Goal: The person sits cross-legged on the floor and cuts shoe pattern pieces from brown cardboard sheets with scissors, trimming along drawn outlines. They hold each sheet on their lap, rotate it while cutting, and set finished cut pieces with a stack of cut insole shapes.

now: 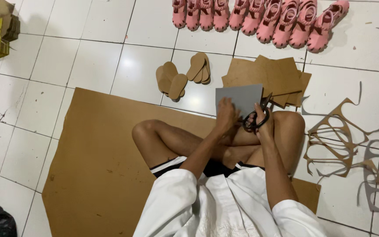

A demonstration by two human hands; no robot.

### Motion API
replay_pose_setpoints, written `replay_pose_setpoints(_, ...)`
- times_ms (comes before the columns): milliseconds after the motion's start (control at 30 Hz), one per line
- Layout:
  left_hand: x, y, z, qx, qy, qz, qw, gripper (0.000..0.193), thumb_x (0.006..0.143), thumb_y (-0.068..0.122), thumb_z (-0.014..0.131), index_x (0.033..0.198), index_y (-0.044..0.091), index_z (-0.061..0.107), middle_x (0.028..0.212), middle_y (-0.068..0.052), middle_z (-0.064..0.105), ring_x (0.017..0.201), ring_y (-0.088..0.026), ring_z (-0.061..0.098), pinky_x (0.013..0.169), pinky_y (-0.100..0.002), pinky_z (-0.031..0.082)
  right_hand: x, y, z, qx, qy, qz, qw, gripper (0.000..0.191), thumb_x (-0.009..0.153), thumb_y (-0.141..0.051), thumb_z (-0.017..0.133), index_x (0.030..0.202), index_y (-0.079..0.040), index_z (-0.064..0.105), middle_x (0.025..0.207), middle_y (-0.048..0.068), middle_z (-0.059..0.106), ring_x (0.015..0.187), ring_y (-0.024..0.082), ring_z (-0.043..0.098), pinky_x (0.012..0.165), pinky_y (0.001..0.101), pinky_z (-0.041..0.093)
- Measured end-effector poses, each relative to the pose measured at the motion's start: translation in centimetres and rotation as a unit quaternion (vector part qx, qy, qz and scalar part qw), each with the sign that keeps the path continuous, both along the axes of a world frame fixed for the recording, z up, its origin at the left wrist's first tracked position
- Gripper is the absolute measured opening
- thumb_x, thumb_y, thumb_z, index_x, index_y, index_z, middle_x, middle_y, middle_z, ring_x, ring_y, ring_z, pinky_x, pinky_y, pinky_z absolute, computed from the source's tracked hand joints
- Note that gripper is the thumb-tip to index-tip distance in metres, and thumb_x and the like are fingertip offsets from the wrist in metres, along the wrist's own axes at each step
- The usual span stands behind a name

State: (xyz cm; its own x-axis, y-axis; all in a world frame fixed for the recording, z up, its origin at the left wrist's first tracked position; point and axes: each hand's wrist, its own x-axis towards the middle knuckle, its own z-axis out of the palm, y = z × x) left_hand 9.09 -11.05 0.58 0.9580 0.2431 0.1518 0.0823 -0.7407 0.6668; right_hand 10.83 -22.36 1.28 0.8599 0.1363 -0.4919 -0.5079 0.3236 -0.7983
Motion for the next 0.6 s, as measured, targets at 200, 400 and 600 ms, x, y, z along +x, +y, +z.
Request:
replay_pose_setpoints(200,-3.8,5.4,-1.2,0.026,0.094,-0.064,0.993,0.059,0.086,0.024,0.077,0.135,0.000,0.057,0.141,-0.026,0.056,0.129,-0.047,0.052,0.110,-0.049,0.045,0.4,1.0,0.3,-0.089,-0.019,0.034,0.995,0.029,0.099,-0.025,0.069,0.091,-0.005,0.050,0.063,0.003,0.052,0.048,0.013,0.050,0.041,0.0306,0.042)
replay_pose_setpoints(400,-2.0,13.7,1.2,0.073,-0.044,0.146,0.986,0.036,0.092,0.015,0.069,0.121,-0.004,0.059,0.122,-0.030,0.062,0.113,-0.047,0.057,0.090,-0.051,0.052,-0.3,0.5,-0.8,-0.051,-0.045,0.020,0.997,0.015,0.096,-0.014,0.063,0.099,-0.010,0.049,0.062,0.004,0.050,0.046,0.014,0.047,0.039,0.0333,0.041)
replay_pose_setpoints(600,-1.1,18.9,1.1,0.212,0.013,0.122,0.970,0.031,0.087,0.011,0.071,0.112,-0.005,0.062,0.109,-0.023,0.067,0.114,-0.042,0.059,0.104,-0.049,0.047,-0.4,0.5,-2.1,-0.047,-0.034,0.009,0.998,0.018,0.096,-0.014,0.064,0.100,-0.012,0.047,0.061,0.004,0.048,0.044,0.016,0.044,0.038,0.0355,0.038)
